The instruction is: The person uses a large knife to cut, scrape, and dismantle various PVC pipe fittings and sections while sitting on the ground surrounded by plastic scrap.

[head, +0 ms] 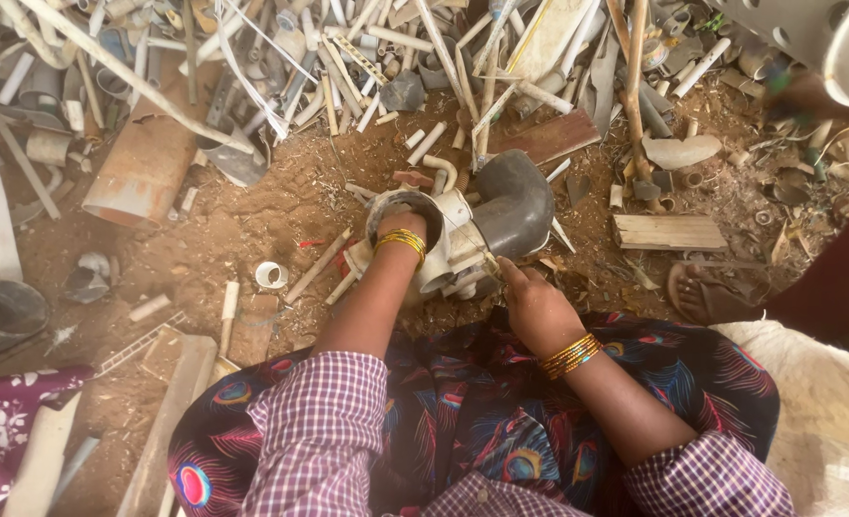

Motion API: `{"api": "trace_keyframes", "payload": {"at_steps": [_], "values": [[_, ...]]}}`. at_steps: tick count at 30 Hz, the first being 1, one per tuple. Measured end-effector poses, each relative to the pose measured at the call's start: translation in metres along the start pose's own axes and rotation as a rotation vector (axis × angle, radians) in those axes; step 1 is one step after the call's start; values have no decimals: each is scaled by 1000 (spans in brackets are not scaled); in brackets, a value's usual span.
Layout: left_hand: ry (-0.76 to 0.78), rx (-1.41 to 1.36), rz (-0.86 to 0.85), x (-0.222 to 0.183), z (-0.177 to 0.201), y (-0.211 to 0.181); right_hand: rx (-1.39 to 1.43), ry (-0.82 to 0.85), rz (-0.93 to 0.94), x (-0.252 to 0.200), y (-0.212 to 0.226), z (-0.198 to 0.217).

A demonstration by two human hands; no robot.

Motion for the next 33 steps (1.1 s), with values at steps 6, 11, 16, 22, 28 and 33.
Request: {"api": "trace_keyframes", "payload": {"at_steps": [6,11,16,22,28,33], "values": [[-51,133,-87,-34,37,-7,-29,18,-4,1,-5,-2],[-129,-421,-171,-64,73,33,-55,-13,14,5,-7,4],[-112,-609,-235,-75,47,53,-105,43,9,3,2,15],[-321,-855,-403,-113,8,21,26,-14,116,-2,14,18],[-435,-953,-406,-140,9,12,264,-254,269,21,12,-23],[-387,-1069,-290,-144,13,21,488,-201,-290,48,-41,-71]]}}
Point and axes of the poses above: each hand's wrist, its own x-axis towards the middle knuckle, its own z-axis out of the back of the hand, y = z × x, the point moved 6 cm from there along x, towards the middle knuckle, and after that the axes turned 11 degrees about z, right-handed, at the moved point
